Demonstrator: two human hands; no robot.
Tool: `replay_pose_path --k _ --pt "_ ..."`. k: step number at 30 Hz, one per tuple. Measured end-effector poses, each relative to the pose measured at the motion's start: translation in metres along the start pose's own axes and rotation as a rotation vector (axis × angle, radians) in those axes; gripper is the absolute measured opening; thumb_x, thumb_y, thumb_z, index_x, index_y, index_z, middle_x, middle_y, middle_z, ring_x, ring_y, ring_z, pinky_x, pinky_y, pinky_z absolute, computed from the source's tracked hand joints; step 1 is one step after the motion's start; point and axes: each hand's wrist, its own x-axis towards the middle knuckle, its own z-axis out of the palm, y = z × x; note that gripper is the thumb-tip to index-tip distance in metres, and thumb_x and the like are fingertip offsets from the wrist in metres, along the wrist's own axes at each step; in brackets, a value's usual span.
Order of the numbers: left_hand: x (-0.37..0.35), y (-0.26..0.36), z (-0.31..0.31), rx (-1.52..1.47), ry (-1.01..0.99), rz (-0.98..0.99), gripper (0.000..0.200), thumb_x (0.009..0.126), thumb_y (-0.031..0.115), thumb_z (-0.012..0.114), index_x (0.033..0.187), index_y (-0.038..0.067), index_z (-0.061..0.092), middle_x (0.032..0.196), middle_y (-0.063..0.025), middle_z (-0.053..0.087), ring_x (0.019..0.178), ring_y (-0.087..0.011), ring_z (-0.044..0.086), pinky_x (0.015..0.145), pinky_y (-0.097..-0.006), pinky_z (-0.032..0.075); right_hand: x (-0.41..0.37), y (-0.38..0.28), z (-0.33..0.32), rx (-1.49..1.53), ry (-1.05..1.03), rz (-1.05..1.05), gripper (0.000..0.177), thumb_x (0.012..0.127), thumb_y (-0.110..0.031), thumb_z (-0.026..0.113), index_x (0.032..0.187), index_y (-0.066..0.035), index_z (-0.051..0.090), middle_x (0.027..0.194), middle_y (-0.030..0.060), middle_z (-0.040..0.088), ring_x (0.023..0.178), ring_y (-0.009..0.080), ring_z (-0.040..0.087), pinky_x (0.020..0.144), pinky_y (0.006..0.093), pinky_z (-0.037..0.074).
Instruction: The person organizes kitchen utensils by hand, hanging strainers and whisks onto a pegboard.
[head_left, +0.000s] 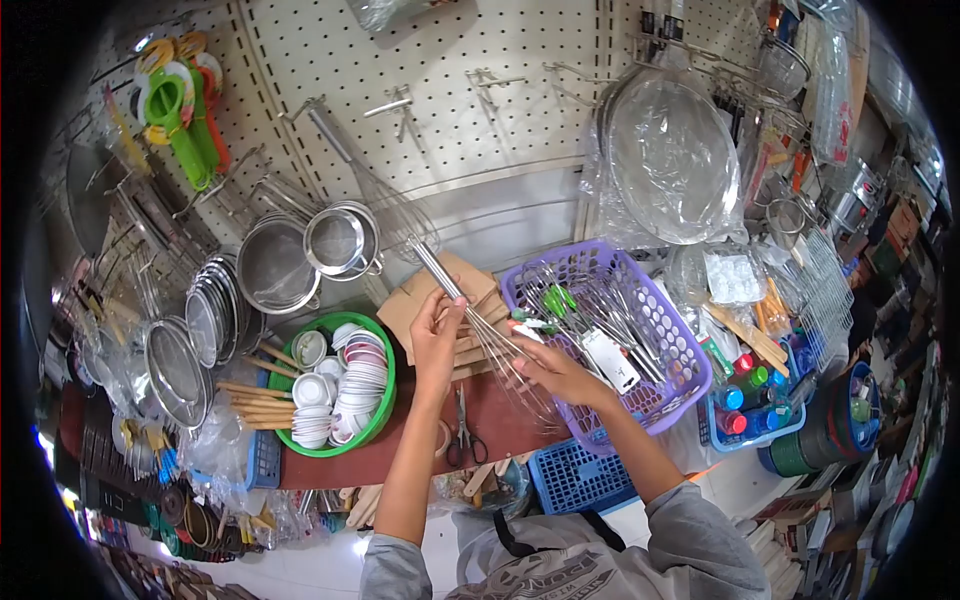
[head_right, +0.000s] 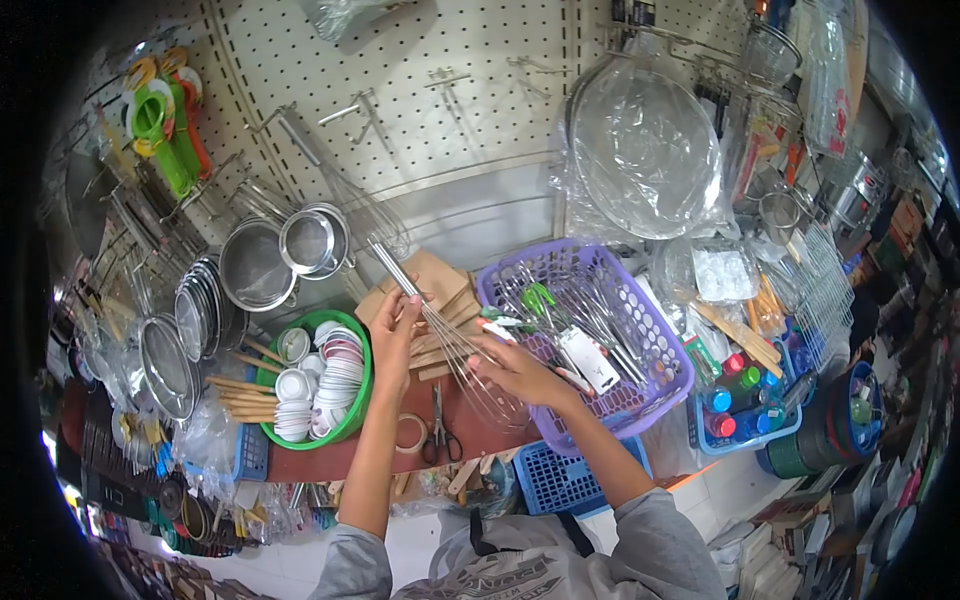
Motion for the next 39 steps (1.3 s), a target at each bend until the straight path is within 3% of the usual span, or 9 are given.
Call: replay_pose_path --k 6,13,16,19,21,27,31,36,39 --pt "-0.016 0.017 -0.040 0.078 0.018 0.073 0.054 0.103 0.012 0.065 0.152 0.004 0.046 0.111 -0.0096 0.075 0.097 -0.0111 0.067 0.083 -0.0247 0.053 0.039 -0.031 0.029 -0.007 -0.027 -0.190 0.052 0.106 -0.028 0.060 0.150 -0.003 0.047 0.142 0.0146 0.059 0.128 0.0241 0.060 0.109 0.0387 0.047" --pt "-0.044 0.047 -0.053 0.276 -0.005 0.128 0.060 0.102 0.005 0.063 0.157 0.007 0.038 0.110 -0.0067 0.073 0.098 -0.0101 0.066 0.078 -0.0250 0.055 0.087 -0.107 0.063 -0.044 0.118 -0.378 0.056 0.099 -0.024 0.072 0.150 -0.009 0.052 0.129 0.0120 0.067 0.126 0.0183 0.060 0.095 0.0345 0.055" --pt "-0.046 0.047 -0.067 0.205 -0.004 0.087 0.061 0.100 0.002 0.064 0.157 0.006 0.041 0.132 -0.0076 0.061 0.094 -0.0082 0.065 0.077 -0.0236 0.054 0.109 -0.115 0.075 -0.100 0.155 -0.438 0.056 0.094 -0.019 0.077 0.146 -0.012 0.059 0.117 0.0128 0.070 0.104 0.0142 0.069 0.087 0.0300 0.057" --pt "-0.043 0.050 -0.075 0.151 0.027 0.109 0.060 0.098 0.000 0.066 0.154 0.006 0.046 0.139 -0.0080 0.059 0.097 -0.0094 0.066 0.079 -0.0240 0.055 0.123 -0.118 0.086 -0.115 0.178 -0.505 0.057 0.091 -0.013 0.079 0.145 -0.013 0.061 0.112 0.0135 0.070 0.087 0.0113 0.072 0.076 0.0262 0.058" --pt "-0.044 0.059 -0.079 0.057 0.043 0.066 0.060 0.098 0.000 0.066 0.154 0.006 0.046 0.135 -0.0073 0.061 0.098 -0.0103 0.067 0.080 -0.0250 0.055 0.126 -0.125 0.092 -0.133 0.179 -0.497 0.056 0.091 -0.013 0.079 0.144 -0.014 0.062 0.111 0.0131 0.070 0.087 0.0117 0.073 0.073 0.0257 0.057" --pt "-0.018 0.091 -0.097 0.431 0.023 0.202 0.052 0.097 0.002 0.068 0.145 -0.001 0.050 0.117 -0.0068 0.064 0.098 -0.0128 0.067 0.078 -0.0274 0.059 0.143 -0.145 0.098 -0.137 0.169 -0.473 0.051 0.092 -0.011 0.077 0.141 -0.014 0.065 0.109 0.0097 0.070 0.082 0.0122 0.073 0.067 0.0265 0.057" --pt "0.012 0.115 -0.099 0.371 0.043 0.288 0.048 0.096 -0.002 0.067 0.141 -0.002 0.051 0.120 -0.0088 0.063 0.094 -0.0137 0.068 0.077 -0.0288 0.060 0.167 -0.162 0.100 -0.120 0.207 -0.551 0.051 0.091 -0.010 0.077 0.141 -0.015 0.065 0.108 0.0090 0.070 0.079 0.0117 0.072 0.065 0.0269 0.056" --pt "0.052 0.148 -0.099 0.281 0.030 0.442 0.075 0.091 -0.007 0.069 0.156 0.011 0.038 0.117 -0.0120 0.066 0.085 -0.0129 0.069 0.069 -0.0258 0.057 0.194 -0.200 0.102 -0.228 0.297 -0.630 0.051 0.091 -0.009 0.077 0.140 -0.017 0.066 0.105 0.0075 0.069 0.077 0.0118 0.070 0.064 0.0272 0.057" --pt "0.075 0.170 -0.101 0.338 -0.027 0.482 0.079 0.092 -0.009 0.064 0.161 0.011 0.031 0.116 -0.0108 0.062 0.086 -0.0120 0.068 0.077 -0.0274 0.060 0.213 -0.218 0.099 -0.268 0.361 -0.673 0.051 0.091 -0.009 0.076 0.140 -0.018 0.066 0.103 0.0060 0.068 0.076 0.0122 0.069 0.064 0.0276 0.057"
